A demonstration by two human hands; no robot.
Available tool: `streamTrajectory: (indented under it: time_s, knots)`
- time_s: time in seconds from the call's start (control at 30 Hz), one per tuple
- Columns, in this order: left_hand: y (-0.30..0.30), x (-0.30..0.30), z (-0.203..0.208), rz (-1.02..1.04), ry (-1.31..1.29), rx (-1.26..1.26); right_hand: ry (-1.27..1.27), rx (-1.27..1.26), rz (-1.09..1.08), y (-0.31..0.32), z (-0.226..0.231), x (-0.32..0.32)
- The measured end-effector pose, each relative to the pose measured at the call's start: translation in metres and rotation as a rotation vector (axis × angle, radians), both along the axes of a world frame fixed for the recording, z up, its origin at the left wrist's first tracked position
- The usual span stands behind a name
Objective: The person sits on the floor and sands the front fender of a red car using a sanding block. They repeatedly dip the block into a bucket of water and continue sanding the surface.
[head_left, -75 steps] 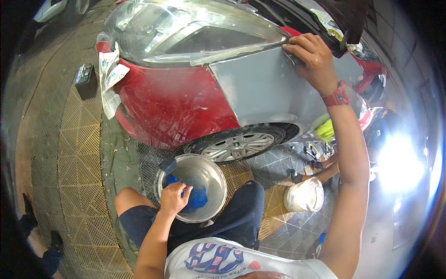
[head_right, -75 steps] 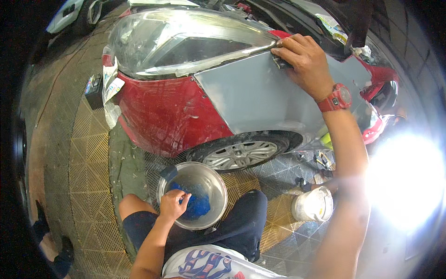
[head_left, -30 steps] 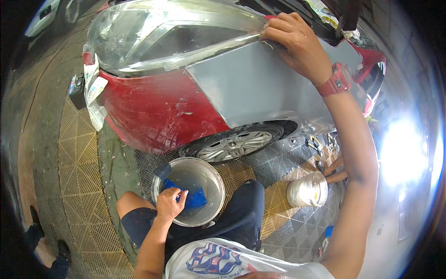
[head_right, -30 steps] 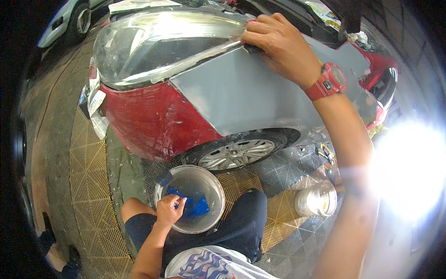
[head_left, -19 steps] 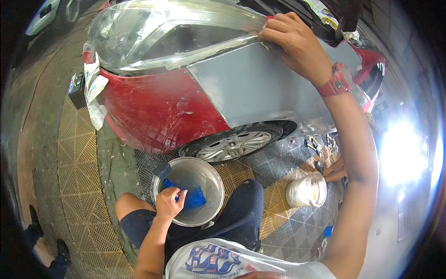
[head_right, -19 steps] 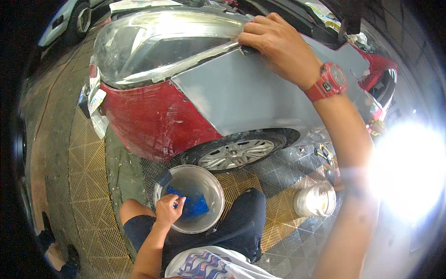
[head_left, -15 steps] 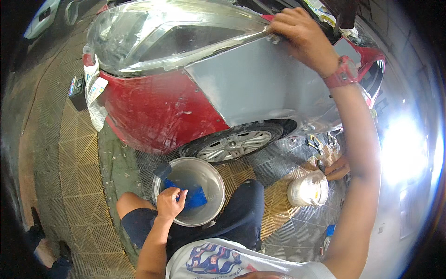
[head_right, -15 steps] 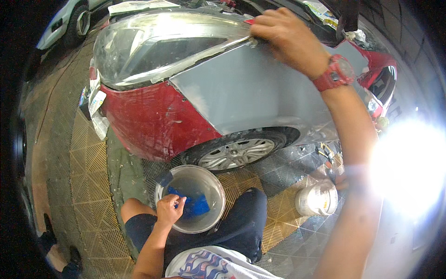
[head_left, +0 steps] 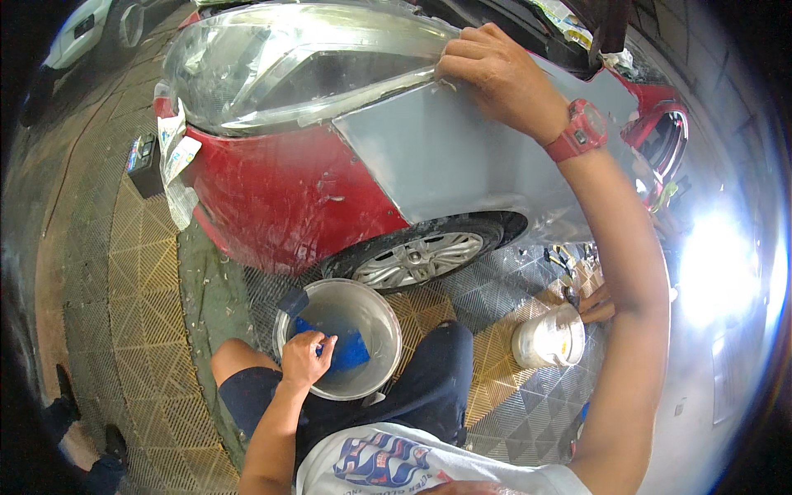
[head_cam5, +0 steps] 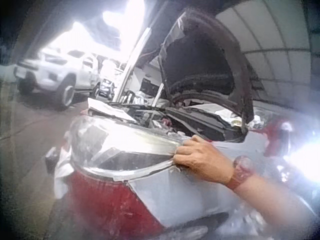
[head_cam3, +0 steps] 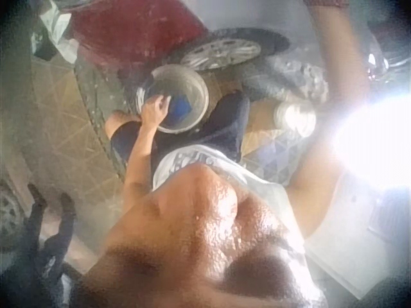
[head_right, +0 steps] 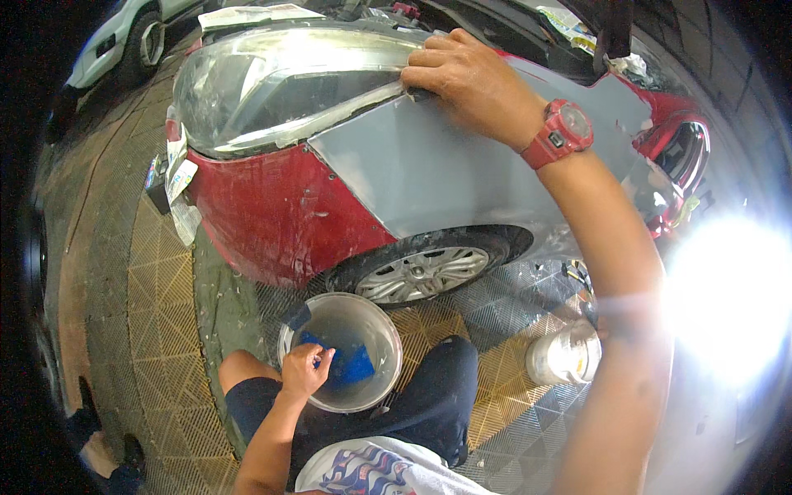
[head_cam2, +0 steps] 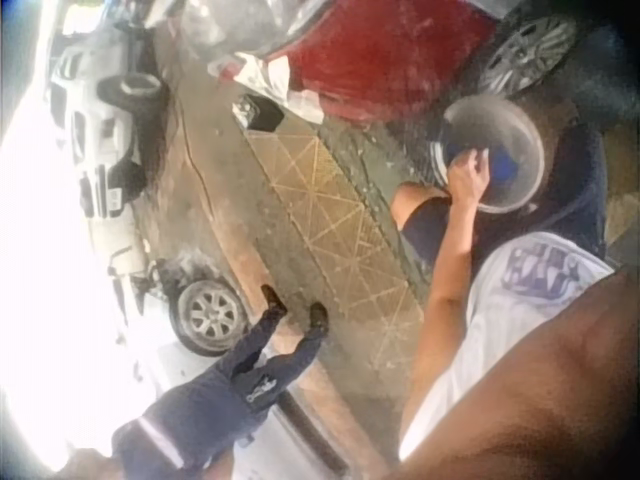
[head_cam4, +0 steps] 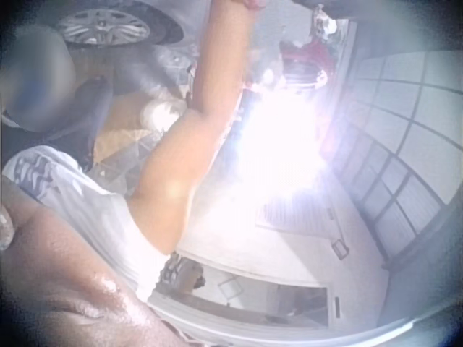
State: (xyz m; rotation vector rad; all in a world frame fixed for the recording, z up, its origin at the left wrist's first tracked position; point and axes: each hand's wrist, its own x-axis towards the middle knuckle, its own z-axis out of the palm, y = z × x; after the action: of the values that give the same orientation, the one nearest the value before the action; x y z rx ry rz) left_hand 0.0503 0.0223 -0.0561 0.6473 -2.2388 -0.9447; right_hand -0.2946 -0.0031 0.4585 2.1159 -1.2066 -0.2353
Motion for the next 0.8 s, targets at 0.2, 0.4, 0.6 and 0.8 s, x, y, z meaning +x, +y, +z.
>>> streamTrajectory:
  time_s: [0.2,0.4,0.6,0.8]
  knots:
    - [0.003,-0.001,0.004,0.052,0.062,0.001,0.01,-0.028,-0.025,0.009,0.0,0.003]
    - [0.002,0.001,0.005,0.068,0.067,0.038,0.059,0.037,-0.042,0.004,0.015,0.004]
    - [0.002,0.002,0.003,0.03,0.054,0.03,-0.01,-0.038,-0.055,0.019,0.006,-0.005]
    - [0.001,0.002,0.008,0.031,0.024,0.021,0.047,-0.085,-0.124,0.016,0.023,-0.004]
